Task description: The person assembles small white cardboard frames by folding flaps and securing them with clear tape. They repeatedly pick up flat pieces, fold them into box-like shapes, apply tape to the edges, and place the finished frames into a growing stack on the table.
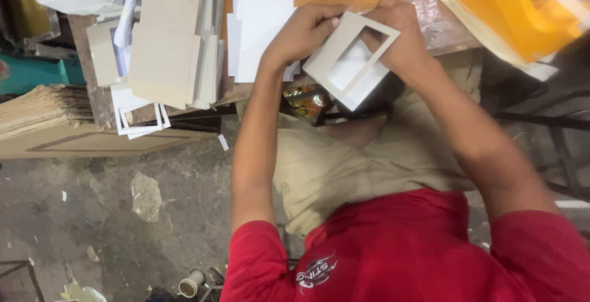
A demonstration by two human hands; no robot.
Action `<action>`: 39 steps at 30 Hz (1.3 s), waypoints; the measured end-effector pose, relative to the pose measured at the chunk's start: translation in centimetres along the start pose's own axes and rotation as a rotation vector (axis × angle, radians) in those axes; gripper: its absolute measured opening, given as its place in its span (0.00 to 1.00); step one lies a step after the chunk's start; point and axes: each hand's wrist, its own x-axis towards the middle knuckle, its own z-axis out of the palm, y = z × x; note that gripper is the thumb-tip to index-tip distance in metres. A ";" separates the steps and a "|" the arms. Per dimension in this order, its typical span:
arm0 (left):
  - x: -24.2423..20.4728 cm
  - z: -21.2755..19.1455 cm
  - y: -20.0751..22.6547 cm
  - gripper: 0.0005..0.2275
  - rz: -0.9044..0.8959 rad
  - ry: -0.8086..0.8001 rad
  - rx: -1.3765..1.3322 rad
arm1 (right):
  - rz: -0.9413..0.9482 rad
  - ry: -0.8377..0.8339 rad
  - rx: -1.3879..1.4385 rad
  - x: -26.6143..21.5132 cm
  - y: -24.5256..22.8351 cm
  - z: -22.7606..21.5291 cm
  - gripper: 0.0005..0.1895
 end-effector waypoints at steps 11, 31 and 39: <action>0.8 -0.1 1.6 0.13 0.095 -0.008 0.281 | 0.165 0.184 0.215 -1.0 2.1 1.8 0.23; 2.9 2.9 0.1 0.08 -0.317 0.380 -0.239 | 0.213 0.191 0.181 -1.2 2.2 1.9 0.23; 2.5 2.1 -0.2 0.06 0.062 0.251 0.023 | 0.162 0.205 0.241 -1.4 2.7 2.1 0.24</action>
